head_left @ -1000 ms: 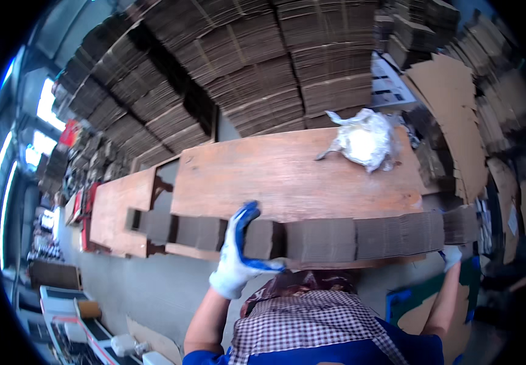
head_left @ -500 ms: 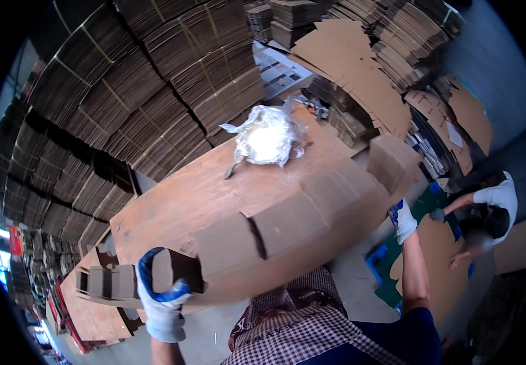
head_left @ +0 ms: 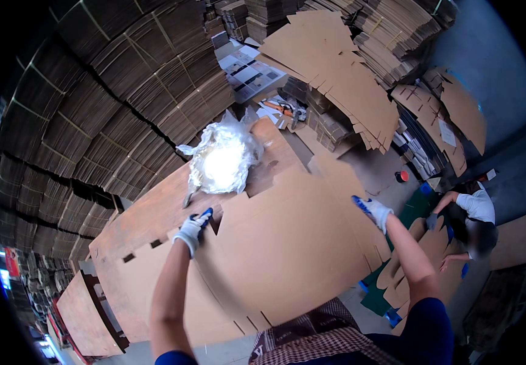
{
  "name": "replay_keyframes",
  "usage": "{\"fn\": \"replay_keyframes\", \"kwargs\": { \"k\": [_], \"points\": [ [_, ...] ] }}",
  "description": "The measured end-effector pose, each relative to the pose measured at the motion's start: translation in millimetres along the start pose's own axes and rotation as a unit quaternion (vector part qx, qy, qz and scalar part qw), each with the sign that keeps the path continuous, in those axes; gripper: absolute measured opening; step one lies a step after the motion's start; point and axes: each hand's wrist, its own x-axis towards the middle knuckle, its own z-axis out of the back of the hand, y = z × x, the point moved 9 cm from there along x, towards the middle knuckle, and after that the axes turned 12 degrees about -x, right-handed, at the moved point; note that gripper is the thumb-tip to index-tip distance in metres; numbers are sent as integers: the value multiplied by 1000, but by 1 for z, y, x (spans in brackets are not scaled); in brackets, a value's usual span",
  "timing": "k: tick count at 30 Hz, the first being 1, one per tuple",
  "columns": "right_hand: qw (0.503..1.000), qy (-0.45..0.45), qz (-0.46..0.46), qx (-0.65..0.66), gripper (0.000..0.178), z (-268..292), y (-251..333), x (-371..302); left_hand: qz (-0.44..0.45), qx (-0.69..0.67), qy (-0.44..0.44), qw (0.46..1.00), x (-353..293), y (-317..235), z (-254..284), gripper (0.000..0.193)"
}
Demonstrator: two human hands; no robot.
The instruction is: The person stacks flat cardboard pieces on a workbench, then uses a cloth to spread a white paste from a plastic bag across the cardboard surface. Another worker assembles boxes nearby.
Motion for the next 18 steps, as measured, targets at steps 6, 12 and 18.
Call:
{"fn": "replay_keyframes", "kwargs": {
  "k": [6, 12, 18],
  "points": [
    [991, 27, -37, 124, 60, 6, -79, 47, 91, 48, 65, 993, 35, 37, -43, 51],
    [992, -20, 33, -124, 67, 46, -38, 44, 107, 105, -11, 989, -1, 3, -48, 58],
    [984, 8, -64, -167, 80, 52, 10, 56, 53, -96, -65, 992, 13, 39, -45, 40]
  ]
}}
